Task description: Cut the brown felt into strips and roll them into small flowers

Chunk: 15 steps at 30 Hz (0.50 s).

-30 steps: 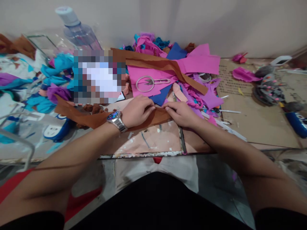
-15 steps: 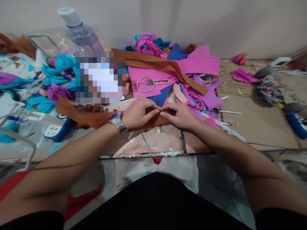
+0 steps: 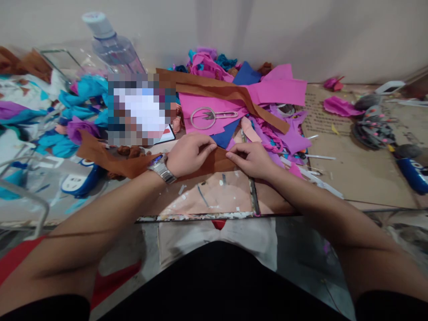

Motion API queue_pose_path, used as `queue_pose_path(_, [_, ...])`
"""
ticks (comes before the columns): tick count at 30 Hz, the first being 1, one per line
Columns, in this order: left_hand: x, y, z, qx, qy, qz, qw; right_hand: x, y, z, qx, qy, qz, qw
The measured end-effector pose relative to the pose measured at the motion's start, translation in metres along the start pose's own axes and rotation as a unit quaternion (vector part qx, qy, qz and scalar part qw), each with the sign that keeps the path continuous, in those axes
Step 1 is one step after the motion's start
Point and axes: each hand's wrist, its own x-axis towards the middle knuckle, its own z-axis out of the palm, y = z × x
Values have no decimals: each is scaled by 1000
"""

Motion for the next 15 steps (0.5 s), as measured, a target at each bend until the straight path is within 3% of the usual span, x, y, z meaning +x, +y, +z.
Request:
queue_pose_path(9, [2, -8, -3, 58, 39, -32, 997, -1, -1, -2, -8, 13, -7, 1000])
queue_pose_path(11, [1, -5, -3, 42, 42, -7, 998, 0, -1, -1, -9, 9, -15, 1000])
queue_pose_path(15, [-1, 8, -3, -11, -17, 74, 997, -1, -1, 2, -13, -11, -31, 999])
